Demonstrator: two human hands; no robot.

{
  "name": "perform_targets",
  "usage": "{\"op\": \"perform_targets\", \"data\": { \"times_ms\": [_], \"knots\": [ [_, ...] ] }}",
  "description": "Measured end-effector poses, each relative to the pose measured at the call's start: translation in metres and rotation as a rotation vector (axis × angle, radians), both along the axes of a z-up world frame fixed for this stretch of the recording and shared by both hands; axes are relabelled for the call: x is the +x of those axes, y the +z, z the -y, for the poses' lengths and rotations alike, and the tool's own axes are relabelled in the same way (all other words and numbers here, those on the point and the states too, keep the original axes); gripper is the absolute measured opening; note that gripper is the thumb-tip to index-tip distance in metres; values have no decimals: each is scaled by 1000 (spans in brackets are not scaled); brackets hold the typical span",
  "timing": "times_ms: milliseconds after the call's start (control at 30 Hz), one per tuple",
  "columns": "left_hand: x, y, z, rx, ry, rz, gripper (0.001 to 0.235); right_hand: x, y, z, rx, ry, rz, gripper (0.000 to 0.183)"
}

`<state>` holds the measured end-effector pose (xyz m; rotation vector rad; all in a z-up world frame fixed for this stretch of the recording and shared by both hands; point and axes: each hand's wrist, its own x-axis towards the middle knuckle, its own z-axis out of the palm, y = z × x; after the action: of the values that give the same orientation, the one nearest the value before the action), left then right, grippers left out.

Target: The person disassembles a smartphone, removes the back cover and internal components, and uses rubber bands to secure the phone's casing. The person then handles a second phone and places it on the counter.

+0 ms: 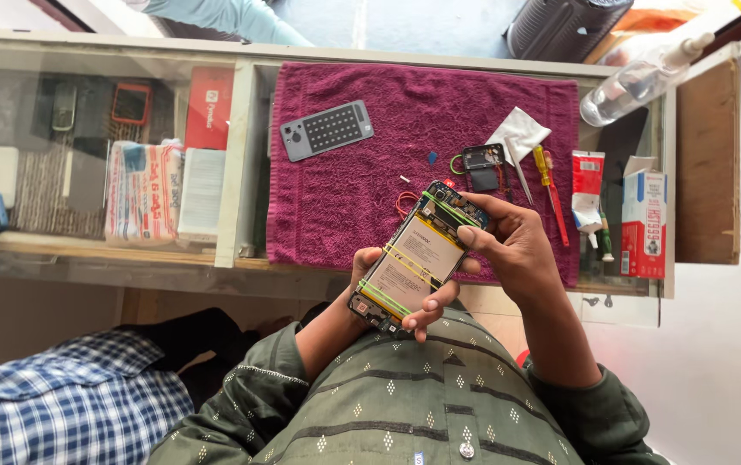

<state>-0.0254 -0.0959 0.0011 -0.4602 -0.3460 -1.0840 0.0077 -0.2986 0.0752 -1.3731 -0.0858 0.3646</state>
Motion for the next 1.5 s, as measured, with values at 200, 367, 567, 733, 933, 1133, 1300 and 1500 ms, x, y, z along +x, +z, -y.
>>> {"op": "perform_targets", "data": {
  "times_ms": [200, 367, 567, 733, 933, 1133, 1300, 1500],
  "knots": [
    [6, -4, -6, 98, 8, 9, 108, -1, -6, -3, 23, -84, -80, 51],
    [14, -2, -6, 134, -45, 0, 111, -4, -13, 0, 22, -137, -33, 50],
    [15, 4, 1, 185, -77, -1, 111, -15, -24, 10, 73, -189, -17, 47],
    [9, 4, -1, 208, -64, -35, 110, -10, -39, 16, 64, -147, -52, 43],
    [3, 2, -3, 175, 1, -67, 108, -6, -52, 7, 70, -97, -58, 44],
    [-1, 8, -7, 204, 100, -42, 106, 2, -44, -2, 15, -45, -46, 46],
    [3, 11, -11, 487, 276, 55, 94, 3, -38, -10, 8, -152, -3, 46],
    [10, -5, -14, 1467, 627, 263, 74, -2, -56, -18, -169, -79, 80, 40]
  ]
}}
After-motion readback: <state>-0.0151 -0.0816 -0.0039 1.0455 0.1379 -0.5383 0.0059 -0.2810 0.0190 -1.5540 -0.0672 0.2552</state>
